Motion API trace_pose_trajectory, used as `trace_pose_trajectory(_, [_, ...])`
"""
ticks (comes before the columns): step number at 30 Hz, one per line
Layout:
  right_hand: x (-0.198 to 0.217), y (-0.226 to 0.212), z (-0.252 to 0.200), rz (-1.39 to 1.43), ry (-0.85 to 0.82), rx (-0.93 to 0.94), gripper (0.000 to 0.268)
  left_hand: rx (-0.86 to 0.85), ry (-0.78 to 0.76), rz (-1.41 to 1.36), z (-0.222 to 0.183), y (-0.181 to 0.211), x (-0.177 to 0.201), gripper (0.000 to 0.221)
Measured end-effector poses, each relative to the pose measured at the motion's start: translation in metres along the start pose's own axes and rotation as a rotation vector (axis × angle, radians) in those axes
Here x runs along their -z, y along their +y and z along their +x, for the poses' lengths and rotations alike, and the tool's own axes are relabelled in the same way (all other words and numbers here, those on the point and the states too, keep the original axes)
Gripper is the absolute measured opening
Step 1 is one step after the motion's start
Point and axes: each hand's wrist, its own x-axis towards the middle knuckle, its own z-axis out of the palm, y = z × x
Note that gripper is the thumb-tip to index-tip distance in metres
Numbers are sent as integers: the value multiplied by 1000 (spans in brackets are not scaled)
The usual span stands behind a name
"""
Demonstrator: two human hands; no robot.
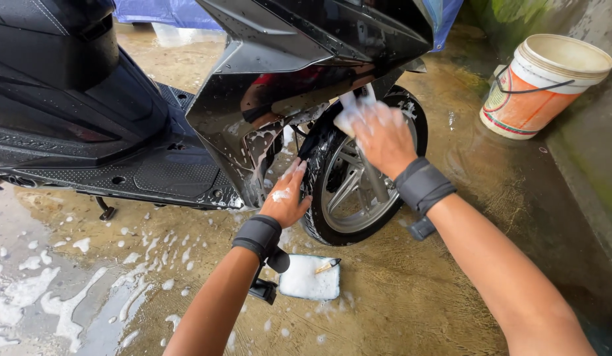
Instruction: The person prepares a soapy mixture by pouring liquid soap into a container and mixing it with water. They then use a sponge to scrub the front wheel, fender, and body panels of a black scooter with the soapy water.
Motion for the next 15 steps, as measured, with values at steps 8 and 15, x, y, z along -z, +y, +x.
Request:
trace_pose_trajectory(8, [-18,15,-56,337,-88,-196,34,39,-52,9,0,2,-3,86])
trace_pose_trajectory(15, [1,-1,-28,566,-111,-362,50,83,-79,42,2,2,-4,84])
